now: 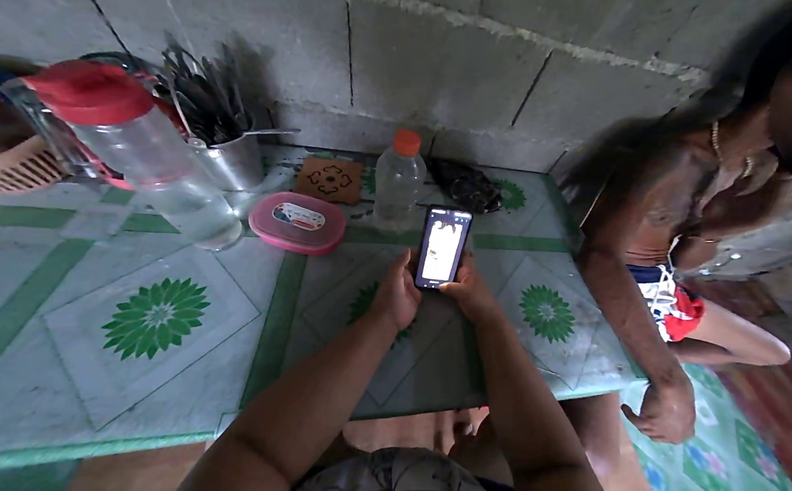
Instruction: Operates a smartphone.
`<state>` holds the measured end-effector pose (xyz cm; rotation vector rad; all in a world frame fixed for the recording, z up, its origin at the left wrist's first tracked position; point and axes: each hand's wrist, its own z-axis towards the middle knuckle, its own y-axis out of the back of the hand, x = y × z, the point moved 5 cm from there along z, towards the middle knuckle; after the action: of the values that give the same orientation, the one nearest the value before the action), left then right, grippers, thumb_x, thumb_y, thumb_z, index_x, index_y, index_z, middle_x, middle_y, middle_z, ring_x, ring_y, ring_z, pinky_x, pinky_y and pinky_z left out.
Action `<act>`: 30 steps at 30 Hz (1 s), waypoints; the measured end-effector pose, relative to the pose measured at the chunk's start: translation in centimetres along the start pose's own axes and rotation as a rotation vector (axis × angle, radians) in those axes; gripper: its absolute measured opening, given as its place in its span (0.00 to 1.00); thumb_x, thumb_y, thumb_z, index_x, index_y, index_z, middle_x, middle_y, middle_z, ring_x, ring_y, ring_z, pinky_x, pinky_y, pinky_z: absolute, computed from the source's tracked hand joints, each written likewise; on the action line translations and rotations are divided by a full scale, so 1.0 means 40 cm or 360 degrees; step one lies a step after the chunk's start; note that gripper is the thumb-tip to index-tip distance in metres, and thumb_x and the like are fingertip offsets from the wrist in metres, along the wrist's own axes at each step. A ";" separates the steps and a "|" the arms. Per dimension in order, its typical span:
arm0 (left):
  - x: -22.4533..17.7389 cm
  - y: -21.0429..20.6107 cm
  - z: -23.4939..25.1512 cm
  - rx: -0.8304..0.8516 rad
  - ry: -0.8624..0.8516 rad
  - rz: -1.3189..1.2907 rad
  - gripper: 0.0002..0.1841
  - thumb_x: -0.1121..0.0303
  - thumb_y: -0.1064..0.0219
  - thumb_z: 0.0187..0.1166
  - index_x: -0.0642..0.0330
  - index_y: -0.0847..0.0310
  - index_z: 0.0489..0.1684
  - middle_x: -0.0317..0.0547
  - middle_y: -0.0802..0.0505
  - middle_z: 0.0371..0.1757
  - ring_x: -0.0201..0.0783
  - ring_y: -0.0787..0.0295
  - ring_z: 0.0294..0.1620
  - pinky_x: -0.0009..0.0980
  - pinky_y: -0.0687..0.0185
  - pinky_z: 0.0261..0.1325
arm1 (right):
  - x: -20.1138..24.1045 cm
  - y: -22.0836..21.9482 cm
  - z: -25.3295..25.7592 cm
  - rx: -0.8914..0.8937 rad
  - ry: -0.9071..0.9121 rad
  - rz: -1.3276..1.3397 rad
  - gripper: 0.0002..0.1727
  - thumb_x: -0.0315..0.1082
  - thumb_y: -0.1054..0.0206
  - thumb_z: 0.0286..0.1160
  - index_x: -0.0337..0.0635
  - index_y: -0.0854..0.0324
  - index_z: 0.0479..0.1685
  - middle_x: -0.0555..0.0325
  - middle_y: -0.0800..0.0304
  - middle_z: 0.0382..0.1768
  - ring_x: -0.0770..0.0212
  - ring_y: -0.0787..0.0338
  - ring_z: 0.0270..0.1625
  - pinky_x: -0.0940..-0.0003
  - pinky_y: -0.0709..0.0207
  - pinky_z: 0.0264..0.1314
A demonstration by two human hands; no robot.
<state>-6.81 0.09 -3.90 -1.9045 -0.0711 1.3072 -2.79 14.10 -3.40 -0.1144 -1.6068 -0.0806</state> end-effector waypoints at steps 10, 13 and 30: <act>0.008 0.004 0.006 -0.0134 0.0074 -0.0031 0.24 0.56 0.55 0.96 0.60 0.38 0.83 0.55 0.16 0.72 0.46 0.15 0.69 0.42 0.17 0.71 | 0.000 0.001 0.003 0.0021 0.0010 -0.0033 0.55 0.18 0.31 0.53 0.38 0.58 0.90 0.42 0.23 0.75 0.56 0.13 0.70 0.59 0.15 0.71; 0.012 0.008 0.009 -0.0108 0.0070 0.0036 0.24 0.56 0.54 0.95 0.57 0.40 0.85 0.54 0.16 0.72 0.45 0.15 0.69 0.41 0.17 0.69 | -0.003 0.000 0.000 0.0009 -0.0020 -0.0045 0.55 0.19 0.30 0.56 0.40 0.58 0.91 0.42 0.23 0.76 0.56 0.13 0.69 0.59 0.14 0.70; 0.006 0.007 0.009 -0.0167 0.0086 -0.0007 0.22 0.56 0.53 0.95 0.55 0.35 0.82 0.53 0.14 0.69 0.46 0.13 0.66 0.43 0.15 0.68 | 0.003 0.003 -0.006 -0.0074 0.0025 0.0081 0.48 0.22 0.31 0.64 0.42 0.51 0.89 0.44 0.19 0.71 0.56 0.12 0.67 0.59 0.15 0.70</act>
<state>-7.09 0.23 -4.29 -2.0257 -0.1184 1.2699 -2.55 14.20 -3.27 -0.1903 -1.5855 -0.0789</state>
